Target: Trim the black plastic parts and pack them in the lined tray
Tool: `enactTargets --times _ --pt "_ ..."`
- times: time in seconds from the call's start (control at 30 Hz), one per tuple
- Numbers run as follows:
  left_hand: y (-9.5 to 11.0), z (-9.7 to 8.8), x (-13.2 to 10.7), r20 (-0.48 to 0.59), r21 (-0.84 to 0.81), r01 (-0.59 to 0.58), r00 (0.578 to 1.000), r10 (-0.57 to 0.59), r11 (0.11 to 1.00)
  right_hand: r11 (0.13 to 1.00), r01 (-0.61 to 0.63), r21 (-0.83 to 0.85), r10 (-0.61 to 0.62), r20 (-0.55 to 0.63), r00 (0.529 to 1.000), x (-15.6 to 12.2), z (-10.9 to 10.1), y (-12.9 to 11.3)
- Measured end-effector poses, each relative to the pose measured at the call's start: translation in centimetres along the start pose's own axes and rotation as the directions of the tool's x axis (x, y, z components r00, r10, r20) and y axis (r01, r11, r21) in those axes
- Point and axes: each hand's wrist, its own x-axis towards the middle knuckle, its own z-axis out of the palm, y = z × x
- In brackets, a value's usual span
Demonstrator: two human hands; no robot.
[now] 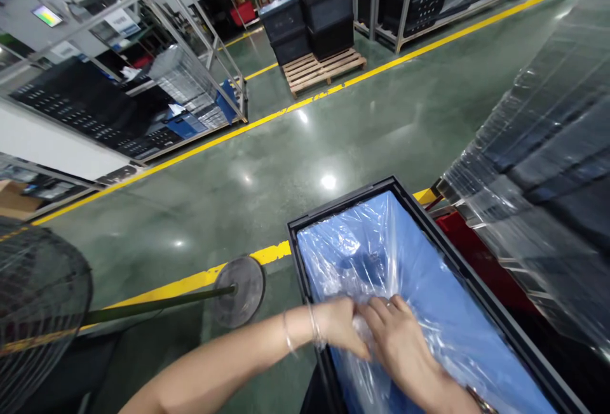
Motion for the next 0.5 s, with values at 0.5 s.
enactTargets --times 0.5 --pt "-3.7 2.0 0.3 0.085 -0.640 0.054 0.996 0.001 0.766 0.754 -0.580 0.308 0.416 0.460 0.785 -3.2 -5.4 0.7"
